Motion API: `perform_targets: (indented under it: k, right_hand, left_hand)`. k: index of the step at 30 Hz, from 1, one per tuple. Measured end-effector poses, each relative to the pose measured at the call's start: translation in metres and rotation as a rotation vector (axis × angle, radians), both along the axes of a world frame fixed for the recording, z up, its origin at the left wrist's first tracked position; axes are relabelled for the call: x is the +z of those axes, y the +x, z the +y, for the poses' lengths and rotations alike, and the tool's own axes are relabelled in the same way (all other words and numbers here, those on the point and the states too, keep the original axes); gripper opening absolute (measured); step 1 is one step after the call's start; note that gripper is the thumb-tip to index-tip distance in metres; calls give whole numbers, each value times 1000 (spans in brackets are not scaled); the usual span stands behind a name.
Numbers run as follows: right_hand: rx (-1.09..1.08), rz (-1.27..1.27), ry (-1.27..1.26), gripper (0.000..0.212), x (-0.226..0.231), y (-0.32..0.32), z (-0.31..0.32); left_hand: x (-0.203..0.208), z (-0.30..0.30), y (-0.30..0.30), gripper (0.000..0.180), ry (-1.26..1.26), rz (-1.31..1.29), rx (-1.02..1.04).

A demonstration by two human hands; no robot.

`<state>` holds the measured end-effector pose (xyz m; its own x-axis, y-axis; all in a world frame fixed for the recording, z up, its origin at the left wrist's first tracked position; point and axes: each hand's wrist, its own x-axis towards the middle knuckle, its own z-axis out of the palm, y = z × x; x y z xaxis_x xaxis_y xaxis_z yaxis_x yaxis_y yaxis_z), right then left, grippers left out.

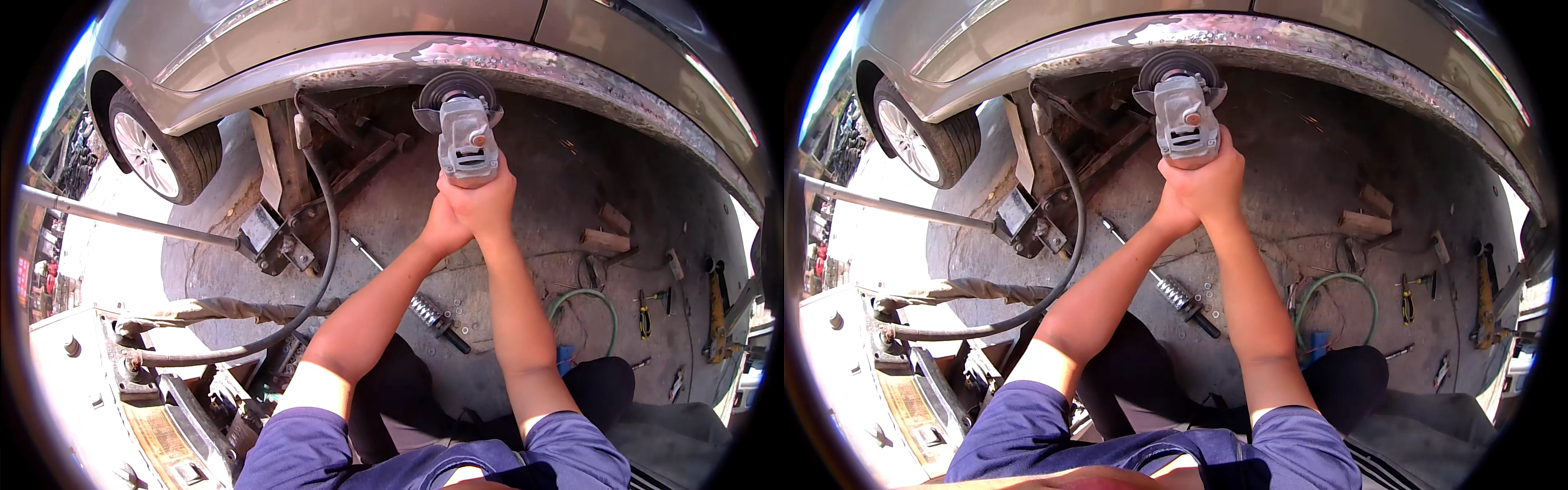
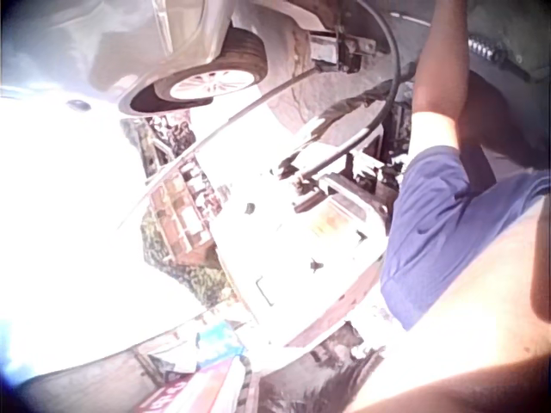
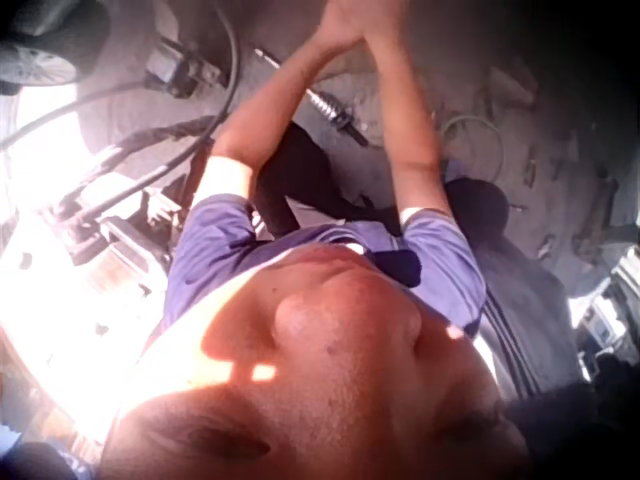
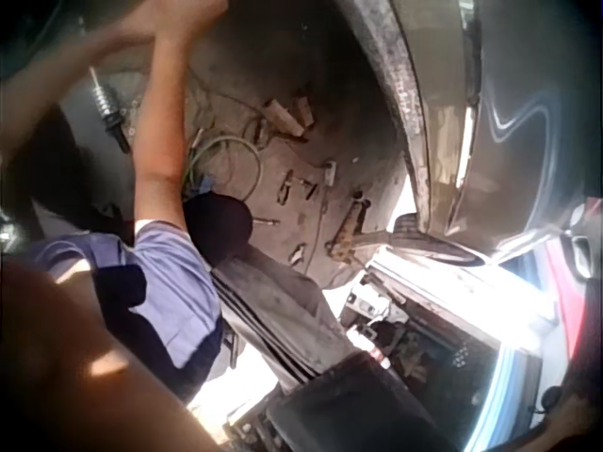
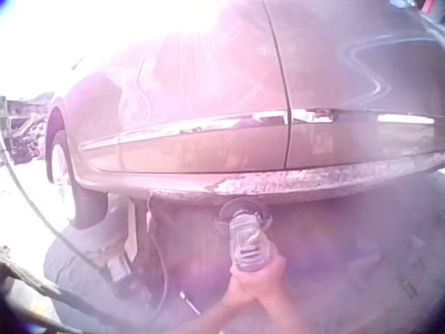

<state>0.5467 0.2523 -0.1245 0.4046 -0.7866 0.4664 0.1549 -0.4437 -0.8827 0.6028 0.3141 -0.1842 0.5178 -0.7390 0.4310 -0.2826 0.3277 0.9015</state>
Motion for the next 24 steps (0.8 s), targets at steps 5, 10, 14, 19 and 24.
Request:
perform_targets:
  k: [5, 10, 14, 19, 24]
  right_hand:
    - [-23, 118, -39, 61, -2, 5, -3]
    - [-34, -93, 56, 63, 4, -16, -15]
    - [-33, 4, 47, 62, 1, -26, -13]
    - [67, -147, 109, 60, -3, -37, -34]
    - [59, -108, 96, 62, 10, -36, -26]
  left_hand:
    - [1, -2, 1, 54, 77, -15, -36]
    - [-2, -20, -9, 55, 13, -31, -27]
    - [3, -13, -22, 58, 78, -46, -2]
    - [7, -30, -35, 56, 34, -46, 95]
    - [10, -24, -26, 56, 100, -117, 52]
